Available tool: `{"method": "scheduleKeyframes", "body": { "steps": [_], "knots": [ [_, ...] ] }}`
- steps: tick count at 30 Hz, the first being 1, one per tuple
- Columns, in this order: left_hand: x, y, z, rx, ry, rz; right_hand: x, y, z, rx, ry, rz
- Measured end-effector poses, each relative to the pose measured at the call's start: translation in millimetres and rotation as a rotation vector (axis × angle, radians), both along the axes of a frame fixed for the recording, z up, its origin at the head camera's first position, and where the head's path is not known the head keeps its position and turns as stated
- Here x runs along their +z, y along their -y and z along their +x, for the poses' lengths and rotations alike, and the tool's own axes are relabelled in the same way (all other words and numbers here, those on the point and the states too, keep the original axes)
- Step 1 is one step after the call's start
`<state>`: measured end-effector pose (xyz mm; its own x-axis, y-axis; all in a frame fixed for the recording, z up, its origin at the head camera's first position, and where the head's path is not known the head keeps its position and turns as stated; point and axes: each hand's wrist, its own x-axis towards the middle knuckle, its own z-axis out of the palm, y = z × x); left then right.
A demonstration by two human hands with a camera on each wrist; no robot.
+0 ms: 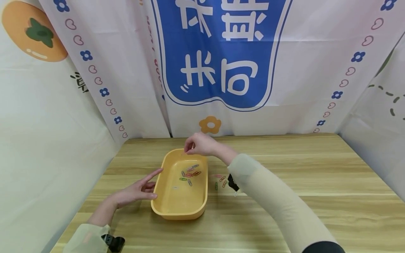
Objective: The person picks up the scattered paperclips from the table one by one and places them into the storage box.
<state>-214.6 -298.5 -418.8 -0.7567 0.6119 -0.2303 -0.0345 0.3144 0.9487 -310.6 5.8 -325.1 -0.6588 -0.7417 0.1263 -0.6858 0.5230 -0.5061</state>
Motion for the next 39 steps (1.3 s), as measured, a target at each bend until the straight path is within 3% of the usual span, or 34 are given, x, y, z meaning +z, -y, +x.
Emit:
{"method": "scheduleKeyframes", "body": {
  "steps": [8,17,29,39],
  "knots": [
    [-1.3,0.5,0.1,0.002,-0.012,-0.010,-5.5,-0.6,0.7,-0.029,0.022,-0.004],
    [-0.5,0.6,-0.4,-0.002,-0.011,-0.005,-17.3,-24.2,7.1,0.039,0.058,-0.072],
    [-1.9,1.7,-0.9,-0.020,-0.022,0.003,-47.7,-74.2,18.7,0.053,0.128,-0.130],
    [-2.4,2.1,-0.8,-0.017,-0.016,0.011,-80.3,-99.8,22.2,-0.009,0.178,-0.088]
  ]
}}
